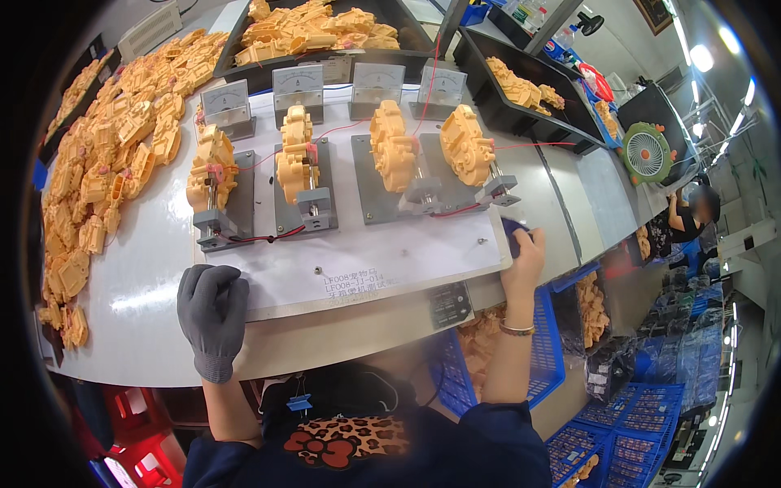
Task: Testing and inspecting yellow plastic electronic components using a specialized test station with meters.
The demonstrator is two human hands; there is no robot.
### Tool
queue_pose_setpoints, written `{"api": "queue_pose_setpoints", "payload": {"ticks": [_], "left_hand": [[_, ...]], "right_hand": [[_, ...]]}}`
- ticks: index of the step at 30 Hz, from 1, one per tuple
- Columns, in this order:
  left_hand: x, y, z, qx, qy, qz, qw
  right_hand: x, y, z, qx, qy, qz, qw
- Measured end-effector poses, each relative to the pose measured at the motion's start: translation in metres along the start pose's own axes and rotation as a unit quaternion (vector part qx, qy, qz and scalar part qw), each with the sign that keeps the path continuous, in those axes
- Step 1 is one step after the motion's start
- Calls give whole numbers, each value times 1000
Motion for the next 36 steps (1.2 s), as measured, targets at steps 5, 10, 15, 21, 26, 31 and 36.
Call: {"api": "queue_pose_setpoints", "payload": {"ticks": [5, 10, 15, 21, 26, 31, 36], "left_hand": [[0, 0, 1, -2, 2, -4, 1000], [-1, 0, 1, -3, 6, 4, 1000], [0, 0, 1, 6, 1, 2, 1000], [1, 0, 1, 5, -11, -1, 1000], [2, 0, 1, 9, -10, -2, 1000], [1, 0, 1, 10, -10, 0, 1000], [0, 0, 1, 11, -12, 4, 1000]], "right_hand": [[-35, 9, -2, 50, -1, 93, 994], [-21, 11, 5, -58, 38, 83, 994], [-2, 1, -10, -132, -45, 11, 990], [2, -15, -20, -88, -72, -2, 994], [4, -16, -20, -84, -62, 1, 994], [4, -14, -19, -84, -56, -4, 995], [6, -16, -17, -73, -70, -15, 995]]}}
Point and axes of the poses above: each hand's wrist, its own z-axis away from the middle knuckle, its own y-axis out of the back of the hand, x = y × z, the point moved 1 cm from there along -z, towards the middle knuckle, and after that the axes turned 9 degrees about x, right-handed, at the moved point
